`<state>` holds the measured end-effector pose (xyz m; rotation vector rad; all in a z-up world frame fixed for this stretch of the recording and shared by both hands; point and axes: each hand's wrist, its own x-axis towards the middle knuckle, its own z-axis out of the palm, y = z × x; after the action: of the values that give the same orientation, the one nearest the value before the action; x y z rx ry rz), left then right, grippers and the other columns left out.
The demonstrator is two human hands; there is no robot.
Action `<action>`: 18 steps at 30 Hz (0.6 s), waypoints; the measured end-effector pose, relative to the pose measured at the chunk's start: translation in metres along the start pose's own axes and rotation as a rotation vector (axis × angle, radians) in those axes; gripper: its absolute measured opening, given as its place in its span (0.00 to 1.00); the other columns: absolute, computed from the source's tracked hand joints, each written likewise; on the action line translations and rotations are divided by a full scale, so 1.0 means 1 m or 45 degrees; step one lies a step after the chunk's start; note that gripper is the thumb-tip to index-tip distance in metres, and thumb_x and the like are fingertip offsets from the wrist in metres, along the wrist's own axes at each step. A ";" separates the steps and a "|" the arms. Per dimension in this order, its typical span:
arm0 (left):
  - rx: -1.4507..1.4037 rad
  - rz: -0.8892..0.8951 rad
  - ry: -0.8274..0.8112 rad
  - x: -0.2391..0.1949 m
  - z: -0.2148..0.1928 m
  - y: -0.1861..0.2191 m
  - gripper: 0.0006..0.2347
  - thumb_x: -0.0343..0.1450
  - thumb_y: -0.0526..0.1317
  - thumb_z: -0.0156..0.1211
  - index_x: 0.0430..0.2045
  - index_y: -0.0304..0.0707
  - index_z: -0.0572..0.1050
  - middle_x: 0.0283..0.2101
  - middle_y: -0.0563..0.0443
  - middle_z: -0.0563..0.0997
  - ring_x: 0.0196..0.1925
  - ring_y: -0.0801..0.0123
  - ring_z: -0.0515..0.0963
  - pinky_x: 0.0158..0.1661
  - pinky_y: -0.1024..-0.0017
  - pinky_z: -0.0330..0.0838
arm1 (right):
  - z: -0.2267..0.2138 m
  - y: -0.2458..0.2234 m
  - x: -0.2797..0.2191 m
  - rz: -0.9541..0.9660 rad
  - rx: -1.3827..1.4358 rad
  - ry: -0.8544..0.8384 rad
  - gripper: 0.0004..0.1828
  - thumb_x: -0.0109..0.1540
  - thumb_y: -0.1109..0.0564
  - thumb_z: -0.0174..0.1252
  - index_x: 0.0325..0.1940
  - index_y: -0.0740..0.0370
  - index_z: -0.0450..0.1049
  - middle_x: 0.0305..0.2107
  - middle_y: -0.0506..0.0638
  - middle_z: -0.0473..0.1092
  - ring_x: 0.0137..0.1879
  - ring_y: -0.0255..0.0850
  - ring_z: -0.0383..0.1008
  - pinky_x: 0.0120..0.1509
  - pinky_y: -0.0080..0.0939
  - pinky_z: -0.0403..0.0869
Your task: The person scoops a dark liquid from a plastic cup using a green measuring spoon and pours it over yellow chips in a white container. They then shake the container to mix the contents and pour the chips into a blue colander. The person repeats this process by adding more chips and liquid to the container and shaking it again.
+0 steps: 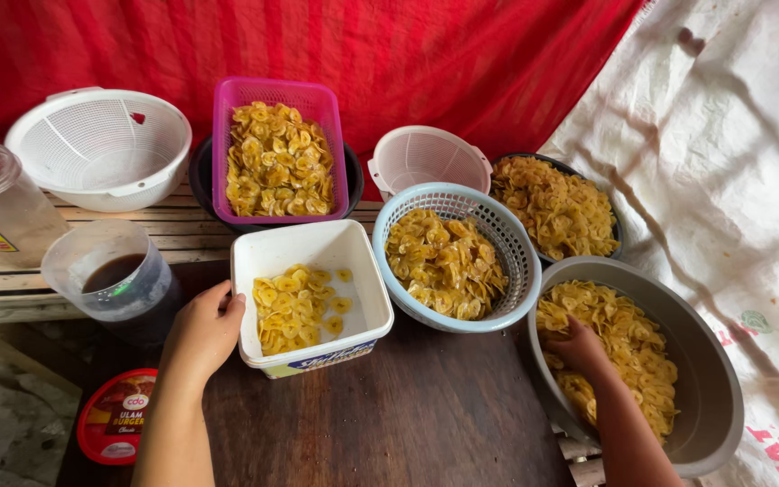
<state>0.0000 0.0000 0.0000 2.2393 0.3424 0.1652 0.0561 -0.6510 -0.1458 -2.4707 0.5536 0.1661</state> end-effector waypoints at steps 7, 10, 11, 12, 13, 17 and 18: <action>-0.021 0.042 0.008 0.001 0.000 -0.005 0.17 0.72 0.44 0.57 0.54 0.39 0.76 0.40 0.39 0.85 0.42 0.50 0.84 0.44 0.60 0.75 | -0.026 0.014 -0.023 0.238 0.896 -0.113 0.24 0.60 0.56 0.63 0.60 0.62 0.68 0.43 0.60 0.78 0.39 0.47 0.80 0.37 0.47 0.79; -0.043 0.021 -0.013 0.001 -0.001 -0.002 0.17 0.72 0.45 0.56 0.54 0.40 0.76 0.39 0.39 0.85 0.41 0.50 0.85 0.43 0.60 0.76 | -0.046 0.025 -0.022 0.167 1.078 -0.083 0.24 0.60 0.56 0.65 0.58 0.66 0.69 0.41 0.59 0.77 0.36 0.45 0.78 0.35 0.46 0.76; -0.032 0.025 -0.016 0.000 -0.001 -0.002 0.17 0.72 0.45 0.56 0.53 0.40 0.77 0.39 0.39 0.85 0.41 0.49 0.85 0.44 0.60 0.76 | -0.051 0.029 -0.022 0.163 1.087 -0.072 0.25 0.60 0.56 0.65 0.58 0.65 0.70 0.39 0.58 0.77 0.35 0.44 0.78 0.35 0.46 0.77; -0.021 0.028 -0.019 -0.001 -0.001 -0.003 0.16 0.72 0.45 0.55 0.52 0.40 0.77 0.38 0.39 0.85 0.41 0.49 0.85 0.44 0.60 0.76 | -0.055 0.032 -0.022 0.160 1.097 -0.060 0.25 0.59 0.57 0.66 0.58 0.65 0.70 0.38 0.57 0.76 0.35 0.44 0.78 0.36 0.45 0.77; -0.012 0.044 -0.005 -0.001 -0.001 -0.002 0.16 0.72 0.45 0.55 0.51 0.39 0.77 0.39 0.39 0.84 0.42 0.48 0.84 0.44 0.59 0.75 | -0.061 0.032 -0.022 0.176 1.112 -0.035 0.25 0.58 0.56 0.66 0.58 0.63 0.70 0.37 0.56 0.76 0.34 0.43 0.78 0.36 0.45 0.78; 0.043 0.095 0.030 -0.001 0.001 -0.002 0.15 0.72 0.45 0.54 0.48 0.38 0.78 0.42 0.38 0.83 0.44 0.45 0.82 0.44 0.56 0.75 | -0.107 0.019 -0.026 0.203 1.084 0.079 0.24 0.59 0.55 0.65 0.58 0.58 0.70 0.36 0.55 0.76 0.34 0.41 0.77 0.36 0.43 0.78; 0.064 0.105 0.033 0.000 0.002 -0.003 0.15 0.72 0.45 0.53 0.47 0.38 0.78 0.42 0.38 0.83 0.45 0.44 0.82 0.44 0.55 0.74 | -0.115 0.007 -0.031 0.201 1.056 0.110 0.23 0.60 0.54 0.65 0.58 0.58 0.71 0.37 0.55 0.76 0.34 0.40 0.77 0.37 0.41 0.77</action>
<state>-0.0004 0.0002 -0.0032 2.3037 0.2711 0.2314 0.0236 -0.7120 -0.0480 -1.6346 0.6832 -0.0987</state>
